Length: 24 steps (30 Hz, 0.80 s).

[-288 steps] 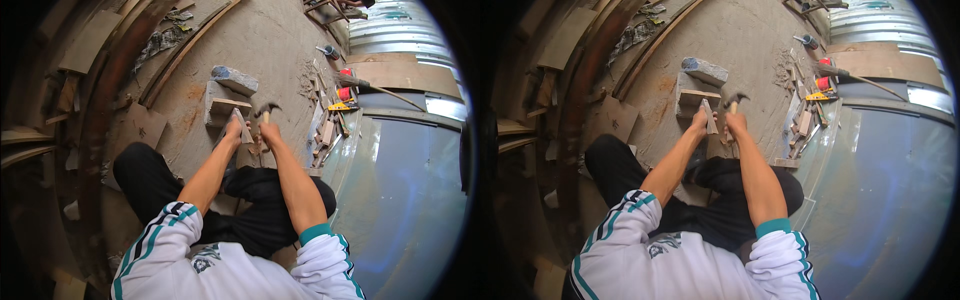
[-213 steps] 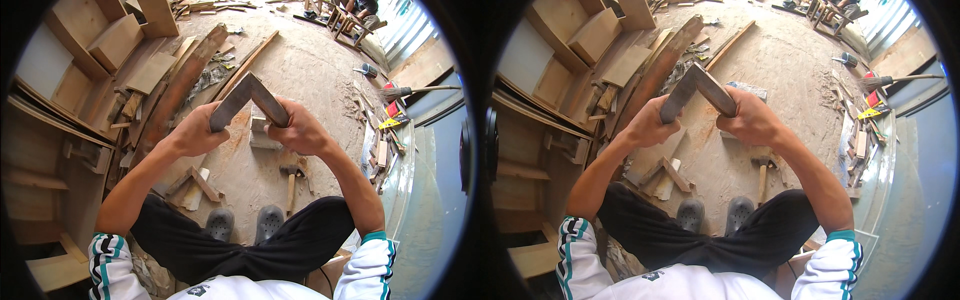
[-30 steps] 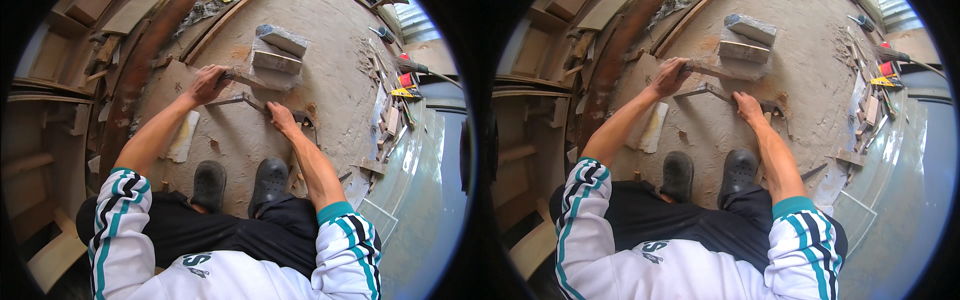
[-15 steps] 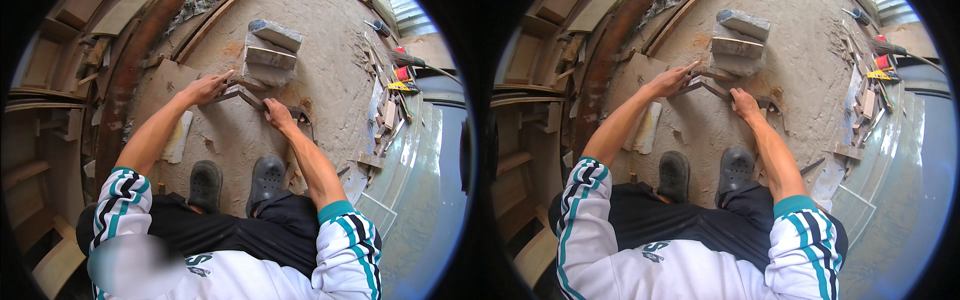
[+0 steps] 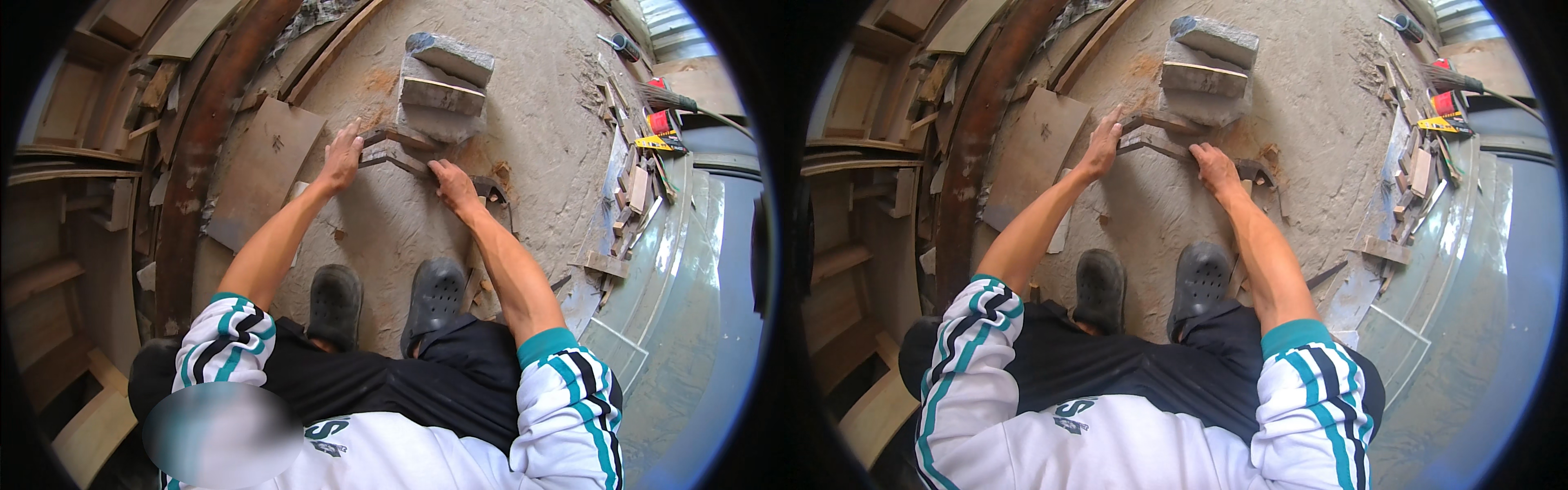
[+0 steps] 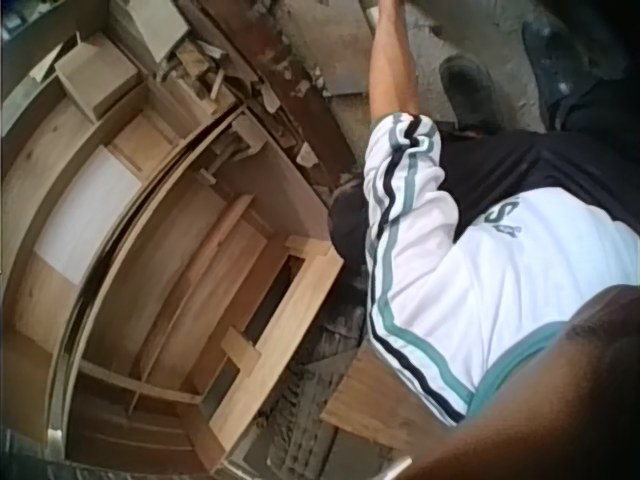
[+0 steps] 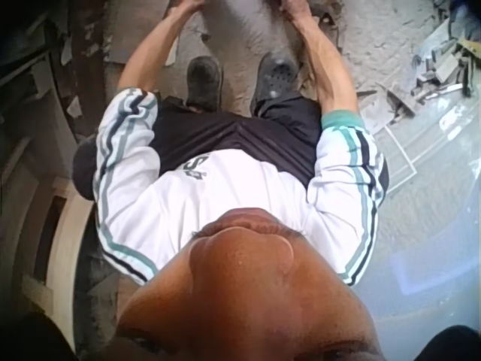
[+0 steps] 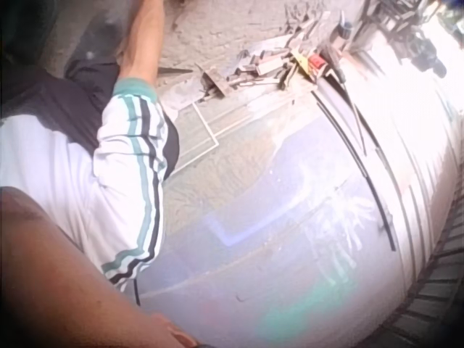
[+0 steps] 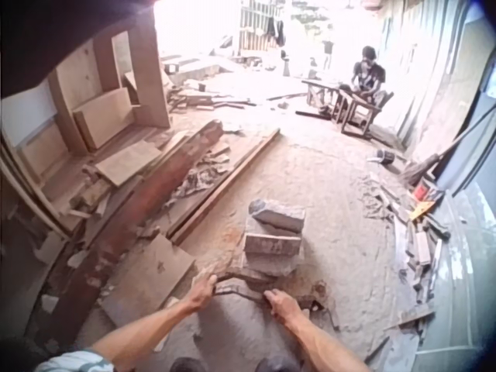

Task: The person sits on the floor and assembles small wooden pieces into a frame-like structure. They repeatedly pick up, align, and place pieces together, occasionally using a long wooden stick to adjust or hold parts in place.

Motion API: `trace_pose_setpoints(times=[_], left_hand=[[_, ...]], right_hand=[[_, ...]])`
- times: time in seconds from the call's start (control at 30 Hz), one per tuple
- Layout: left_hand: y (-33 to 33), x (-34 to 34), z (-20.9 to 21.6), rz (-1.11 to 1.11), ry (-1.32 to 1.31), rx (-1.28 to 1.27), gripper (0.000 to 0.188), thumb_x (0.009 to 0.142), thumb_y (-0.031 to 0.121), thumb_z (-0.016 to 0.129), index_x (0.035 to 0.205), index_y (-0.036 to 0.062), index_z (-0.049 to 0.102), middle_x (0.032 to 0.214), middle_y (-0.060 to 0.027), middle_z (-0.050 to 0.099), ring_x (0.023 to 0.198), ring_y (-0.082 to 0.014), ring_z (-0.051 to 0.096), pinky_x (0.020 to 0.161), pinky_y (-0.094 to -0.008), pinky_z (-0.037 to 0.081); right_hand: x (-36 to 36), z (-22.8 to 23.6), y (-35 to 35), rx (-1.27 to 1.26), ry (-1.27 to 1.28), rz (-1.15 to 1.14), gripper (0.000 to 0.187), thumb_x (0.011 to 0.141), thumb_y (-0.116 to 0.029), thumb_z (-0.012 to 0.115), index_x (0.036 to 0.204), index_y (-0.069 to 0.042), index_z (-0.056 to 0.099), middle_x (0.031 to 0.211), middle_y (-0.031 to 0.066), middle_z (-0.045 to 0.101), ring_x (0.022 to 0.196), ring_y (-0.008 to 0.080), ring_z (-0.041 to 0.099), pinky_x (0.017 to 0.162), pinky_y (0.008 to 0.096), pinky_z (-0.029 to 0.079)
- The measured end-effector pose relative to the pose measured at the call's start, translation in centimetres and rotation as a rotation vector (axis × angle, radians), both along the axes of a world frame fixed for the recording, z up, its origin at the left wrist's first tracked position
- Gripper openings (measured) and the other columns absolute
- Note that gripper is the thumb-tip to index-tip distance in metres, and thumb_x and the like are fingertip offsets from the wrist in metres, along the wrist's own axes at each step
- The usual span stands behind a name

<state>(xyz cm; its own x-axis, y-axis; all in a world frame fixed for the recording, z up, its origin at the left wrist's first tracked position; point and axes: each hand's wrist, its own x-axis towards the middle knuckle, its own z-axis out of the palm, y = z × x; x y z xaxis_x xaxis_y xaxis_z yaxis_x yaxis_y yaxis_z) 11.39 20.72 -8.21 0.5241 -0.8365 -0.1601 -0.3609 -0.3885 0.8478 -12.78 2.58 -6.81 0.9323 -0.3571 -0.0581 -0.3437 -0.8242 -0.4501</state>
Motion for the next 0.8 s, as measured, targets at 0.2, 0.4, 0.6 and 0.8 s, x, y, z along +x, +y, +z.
trace_pose_setpoints(times=[0.2,0.4,0.6,0.8], left_hand=[[0.1,-0.3,0.3,0.008,-0.038,0.039,0.061,0.107,0.048,0.028,0.163,0.0240,0.019,0.169,-0.0155,0.015,0.156,-0.0379,0.008,0.122,-0.0604,0.003],[0.4,-0.5,0.7,-0.008,-0.035,0.022,0.061,0.107,0.047,0.030,0.163,0.0247,0.017,0.169,-0.0153,0.015,0.156,-0.0369,0.007,0.122,-0.0602,0.003],[0.5,-0.2,0.1,-0.017,-0.067,0.037,0.064,0.107,0.046,0.031,0.164,0.0227,0.012,0.169,-0.0143,0.012,0.157,-0.0360,0.006,0.122,-0.0596,0.004],[0.5,-0.4,0.8,-0.029,-0.056,0.063,0.067,0.106,0.042,0.033,0.164,0.0209,0.008,0.170,-0.0145,0.008,0.157,-0.0364,0.004,0.122,-0.0601,0.003]], right_hand=[[-0.1,-0.9,-0.2,-0.005,-0.014,-0.017,0.048,0.079,-0.007,0.076,0.123,-0.003,0.058,0.113,0.0194,0.062,0.107,0.0403,0.062,0.093,0.0449,0.052],[0.8,0.9,-1.1,-0.071,-0.231,0.011,0.085,0.081,-0.043,0.080,0.144,-0.002,0.041,0.141,0.0188,0.047,0.127,0.0382,0.052,0.105,0.0438,0.047],[3.1,2.7,-1.9,-0.214,-0.179,0.182,0.104,0.077,-0.050,0.081,0.154,-0.002,0.031,0.147,0.0174,0.042,0.131,0.0364,0.045,0.113,0.0427,0.039],[2.9,2.2,-1.4,-0.233,-0.124,0.205,0.097,0.083,-0.045,0.077,0.154,0.002,0.029,0.147,0.0177,0.039,0.131,0.0363,0.044,0.113,0.0429,0.038]])
